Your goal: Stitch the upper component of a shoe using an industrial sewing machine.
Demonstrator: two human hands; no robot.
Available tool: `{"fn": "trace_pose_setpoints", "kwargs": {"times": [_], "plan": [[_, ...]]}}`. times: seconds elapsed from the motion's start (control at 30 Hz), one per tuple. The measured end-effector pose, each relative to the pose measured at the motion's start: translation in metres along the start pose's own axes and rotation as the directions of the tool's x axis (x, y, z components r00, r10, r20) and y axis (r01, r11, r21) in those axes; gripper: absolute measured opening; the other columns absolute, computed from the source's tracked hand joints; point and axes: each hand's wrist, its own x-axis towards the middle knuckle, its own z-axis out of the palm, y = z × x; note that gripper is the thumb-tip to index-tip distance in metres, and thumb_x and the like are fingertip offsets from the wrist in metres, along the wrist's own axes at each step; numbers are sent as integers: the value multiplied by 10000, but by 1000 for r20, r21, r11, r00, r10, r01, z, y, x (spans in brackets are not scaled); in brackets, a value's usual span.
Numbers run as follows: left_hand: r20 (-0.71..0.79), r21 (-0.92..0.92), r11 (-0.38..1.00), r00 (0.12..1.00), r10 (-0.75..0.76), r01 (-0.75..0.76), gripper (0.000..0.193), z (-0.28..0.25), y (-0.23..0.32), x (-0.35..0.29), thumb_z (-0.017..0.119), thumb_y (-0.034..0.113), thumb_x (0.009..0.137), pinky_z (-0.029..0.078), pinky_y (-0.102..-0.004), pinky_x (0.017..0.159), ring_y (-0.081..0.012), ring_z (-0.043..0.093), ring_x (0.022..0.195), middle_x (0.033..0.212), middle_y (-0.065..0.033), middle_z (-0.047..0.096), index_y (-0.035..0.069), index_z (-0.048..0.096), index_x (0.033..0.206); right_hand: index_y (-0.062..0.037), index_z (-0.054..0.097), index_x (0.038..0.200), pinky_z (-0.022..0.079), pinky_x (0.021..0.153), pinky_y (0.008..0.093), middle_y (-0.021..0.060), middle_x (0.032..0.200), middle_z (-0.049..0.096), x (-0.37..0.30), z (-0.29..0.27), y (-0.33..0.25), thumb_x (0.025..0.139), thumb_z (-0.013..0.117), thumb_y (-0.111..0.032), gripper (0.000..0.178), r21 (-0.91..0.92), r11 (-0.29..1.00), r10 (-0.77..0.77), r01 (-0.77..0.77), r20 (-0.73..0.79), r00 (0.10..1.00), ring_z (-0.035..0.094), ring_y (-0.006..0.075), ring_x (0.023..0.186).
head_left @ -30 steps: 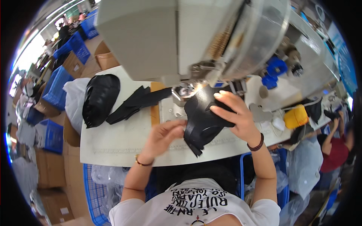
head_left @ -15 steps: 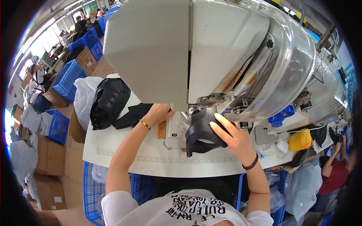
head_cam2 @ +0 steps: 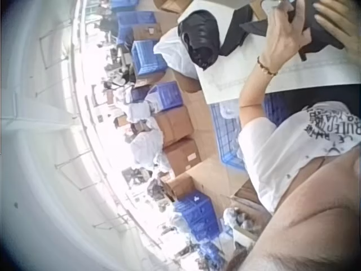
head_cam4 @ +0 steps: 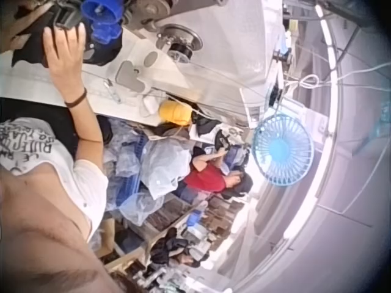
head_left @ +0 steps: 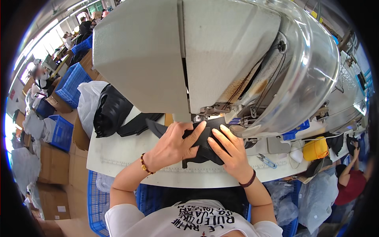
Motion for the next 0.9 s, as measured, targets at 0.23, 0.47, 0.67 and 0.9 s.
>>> {"fn": "trace_pose_setpoints", "kwargs": {"times": [0.23,0.47,0.67,0.9], "plan": [[-285,11,999,958,45,-44,608,-2,5,4,740,135,668,508,-329,711,-271,585,850,1006,-137,567,-45,468,1181,-57,618,1048,395,853,409,111,1172,544,-3,-1,1,677,598,-51,372,-5,1000,-3,3,31,1000,488,295,1121],[-268,-103,993,960,-82,56,578,-8,7,6,752,179,670,516,-323,722,-276,600,861,1002,-134,593,-46,479,1127,-50,615,1055,328,971,489,118,1164,544,-5,0,0,699,599,-66,357,5,1000,11,-11,26,1000,474,310,1129],[-226,-242,960,954,-196,139,552,-9,8,8,750,176,675,511,-316,724,-266,600,859,992,-128,597,-7,489,1127,-45,613,1058,321,976,493,123,1160,547,-8,-1,0,717,577,-38,342,-5,999,44,-44,57,997,478,317,1122],[-188,-273,946,954,-232,176,550,-7,4,4,757,181,667,511,-322,728,-265,604,846,978,-111,599,10,491,1117,-89,586,1126,330,969,475,100,1156,529,5,-2,-8,708,568,-29,422,-55,998,18,-15,50,999,470,283,1111]]}}
